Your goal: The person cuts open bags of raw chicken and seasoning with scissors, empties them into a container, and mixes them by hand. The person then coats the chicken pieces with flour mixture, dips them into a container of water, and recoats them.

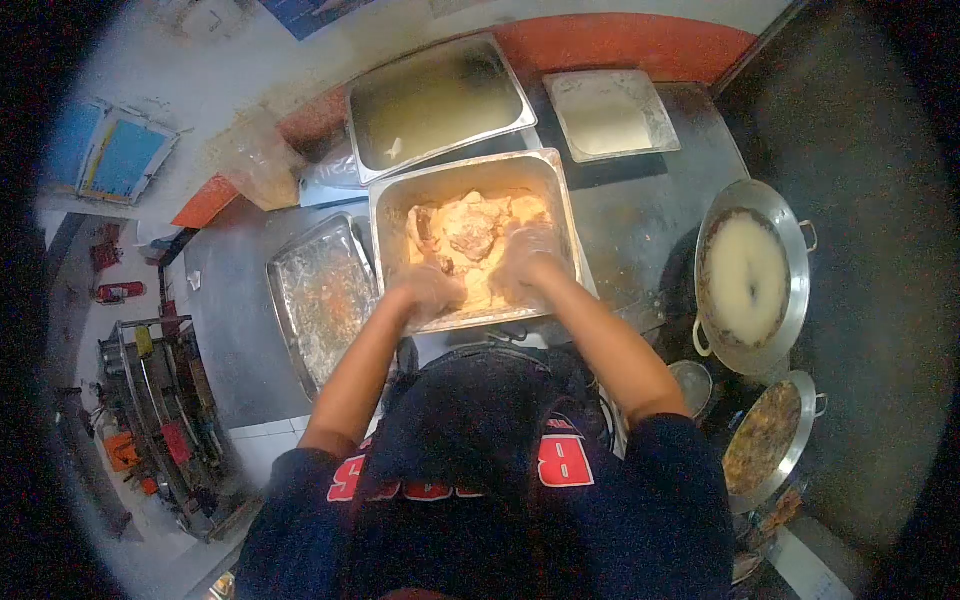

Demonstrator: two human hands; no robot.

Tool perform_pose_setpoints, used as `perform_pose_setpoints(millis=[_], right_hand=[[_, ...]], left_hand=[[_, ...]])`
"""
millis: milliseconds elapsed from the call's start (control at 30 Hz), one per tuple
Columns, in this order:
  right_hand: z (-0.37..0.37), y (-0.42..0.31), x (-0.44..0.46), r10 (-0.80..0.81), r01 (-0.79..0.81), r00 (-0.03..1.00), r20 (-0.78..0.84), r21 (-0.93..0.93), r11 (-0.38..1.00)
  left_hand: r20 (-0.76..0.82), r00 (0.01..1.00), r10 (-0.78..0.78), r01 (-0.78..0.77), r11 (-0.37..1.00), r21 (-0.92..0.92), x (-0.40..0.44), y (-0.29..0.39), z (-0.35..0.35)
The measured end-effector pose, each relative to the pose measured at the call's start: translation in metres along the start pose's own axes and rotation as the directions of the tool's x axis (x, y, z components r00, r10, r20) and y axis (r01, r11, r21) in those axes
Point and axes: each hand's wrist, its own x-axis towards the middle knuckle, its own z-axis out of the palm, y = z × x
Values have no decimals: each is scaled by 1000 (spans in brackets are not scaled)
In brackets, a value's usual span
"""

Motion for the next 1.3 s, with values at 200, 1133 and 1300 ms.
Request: perform_pose_setpoints(millis=[200,1133,1300], right_hand=[[40,-32,19,116,-128,983,-144,-71,989],[27,-33,15,2,190,981,-193,969,160],[10,-29,2,-199,212,957,-210,977,-11]], left_hand=[[263,965,9,253,233,-939,35,-14,29],[-401,887,-230,-300,374,-878,19,1,30],[-302,924,-236,-111,589,-800,-21,13,-8]])
